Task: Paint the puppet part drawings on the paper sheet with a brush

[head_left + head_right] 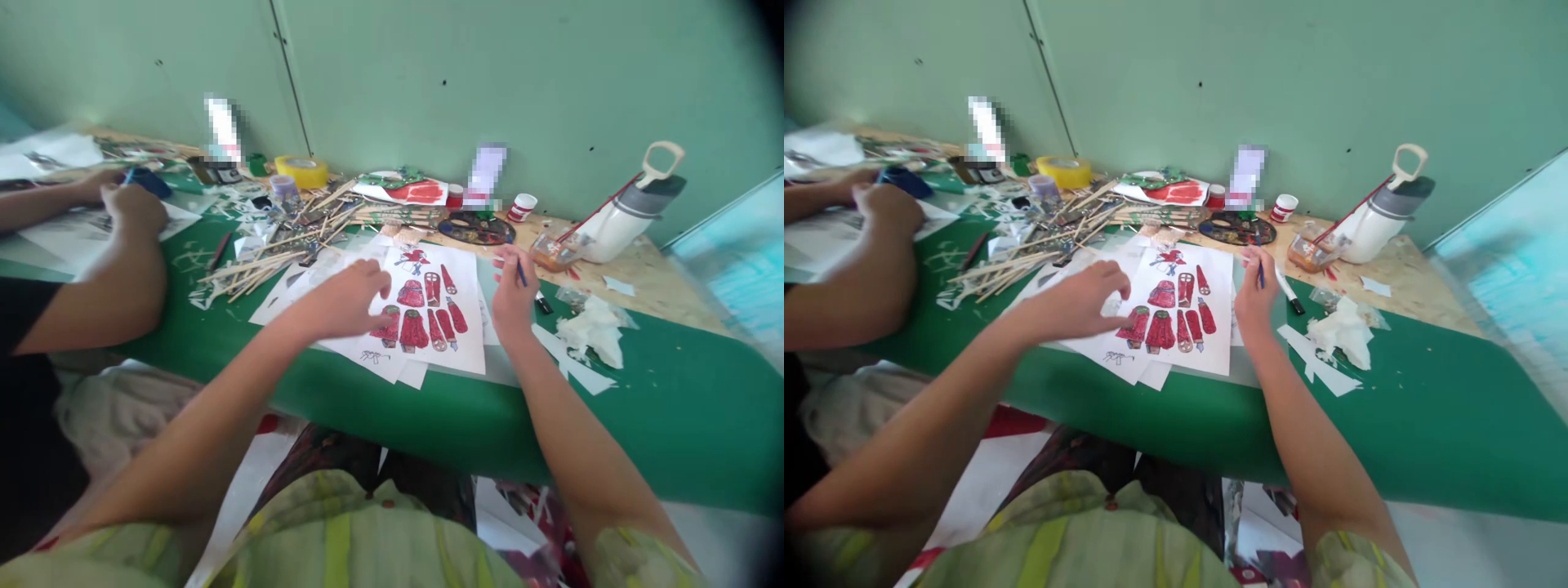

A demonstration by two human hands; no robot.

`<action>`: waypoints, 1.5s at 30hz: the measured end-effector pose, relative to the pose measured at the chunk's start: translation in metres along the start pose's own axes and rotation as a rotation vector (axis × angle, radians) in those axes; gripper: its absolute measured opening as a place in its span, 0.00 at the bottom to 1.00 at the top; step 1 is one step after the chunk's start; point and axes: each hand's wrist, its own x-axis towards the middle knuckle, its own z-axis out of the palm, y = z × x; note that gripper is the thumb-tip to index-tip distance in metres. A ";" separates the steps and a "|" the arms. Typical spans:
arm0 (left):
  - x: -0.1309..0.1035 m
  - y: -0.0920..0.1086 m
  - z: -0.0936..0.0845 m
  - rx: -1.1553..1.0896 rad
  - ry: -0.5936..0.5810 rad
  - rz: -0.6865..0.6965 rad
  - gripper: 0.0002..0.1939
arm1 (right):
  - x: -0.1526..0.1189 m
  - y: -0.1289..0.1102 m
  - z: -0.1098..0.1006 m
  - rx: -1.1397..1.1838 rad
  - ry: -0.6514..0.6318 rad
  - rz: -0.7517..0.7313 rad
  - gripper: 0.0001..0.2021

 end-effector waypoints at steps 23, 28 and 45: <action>0.036 -0.049 0.030 -1.196 0.265 -0.700 0.19 | -0.002 0.009 0.007 -0.079 -0.116 0.152 0.19; 0.057 -0.047 0.028 -1.285 0.210 -0.849 0.13 | -0.004 0.013 0.009 -0.140 -0.141 0.163 0.22; 0.003 -0.027 0.062 -0.907 0.363 -0.642 0.06 | 0.023 0.007 -0.010 0.107 0.063 0.283 0.19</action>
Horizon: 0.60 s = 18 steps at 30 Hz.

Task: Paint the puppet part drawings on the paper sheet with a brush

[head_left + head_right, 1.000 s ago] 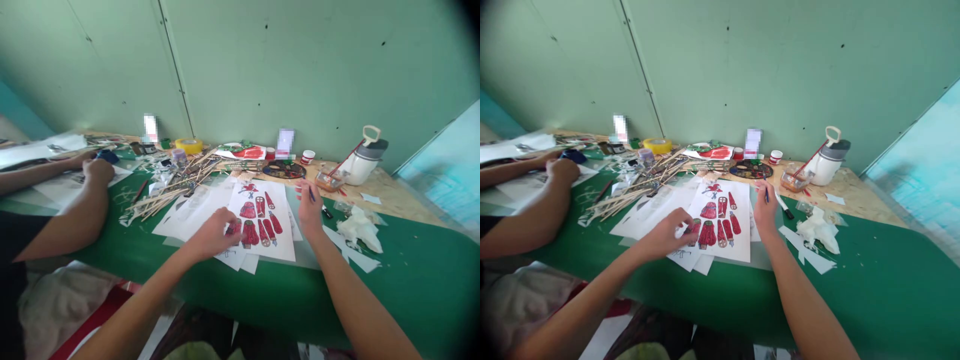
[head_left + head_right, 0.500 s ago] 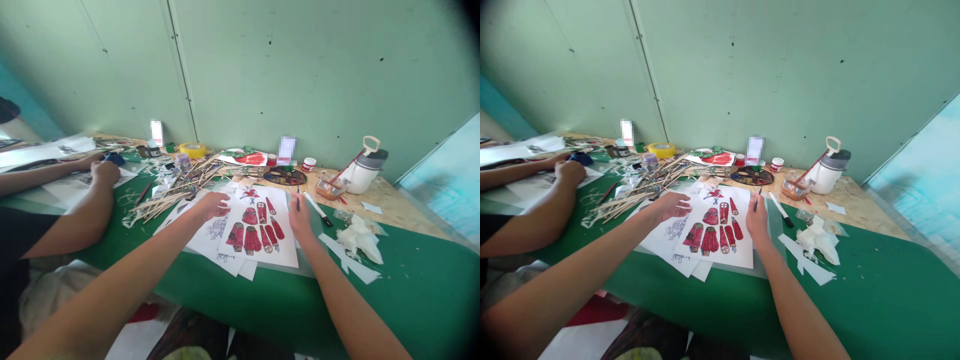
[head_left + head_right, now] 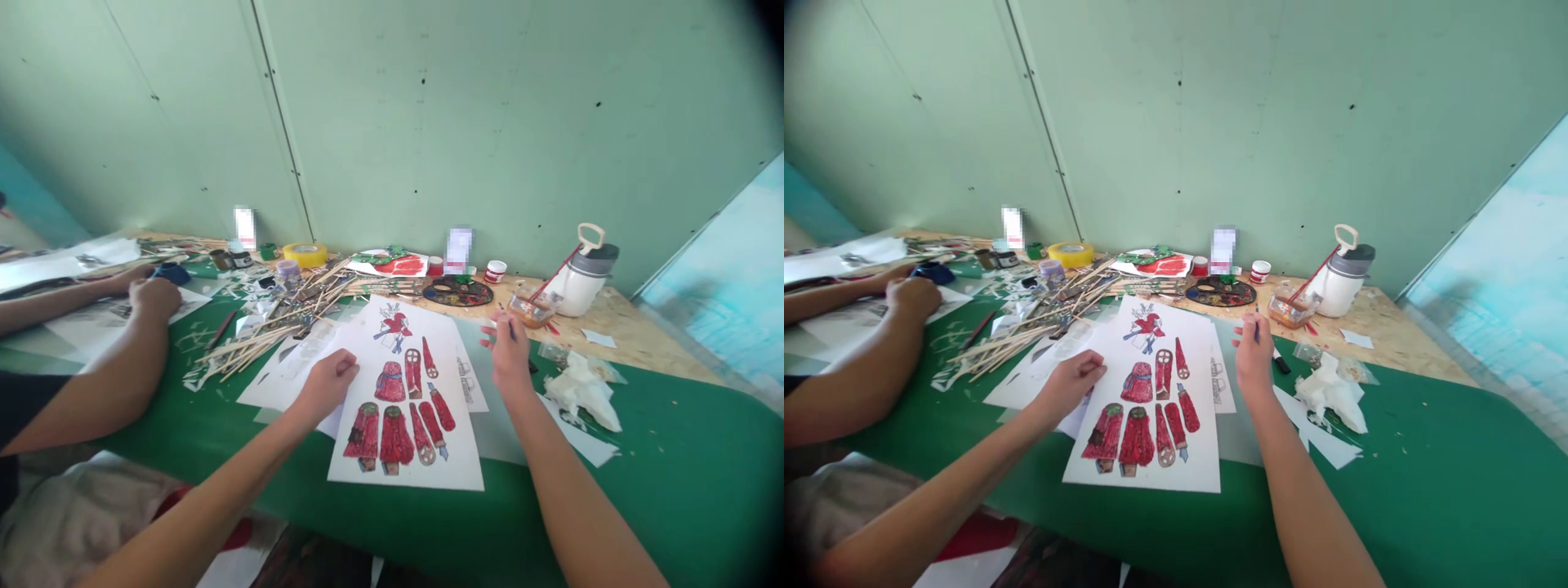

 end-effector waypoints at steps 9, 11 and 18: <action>0.101 0.013 0.003 0.178 0.036 -0.105 0.14 | -0.003 0.002 -0.001 0.061 0.007 -0.026 0.19; 0.110 0.012 0.006 0.221 0.017 -0.123 0.16 | -0.003 0.003 -0.001 0.063 0.011 -0.031 0.20; 0.117 0.008 0.010 0.376 -0.009 -0.074 0.16 | -0.007 0.004 0.000 0.061 0.013 -0.023 0.20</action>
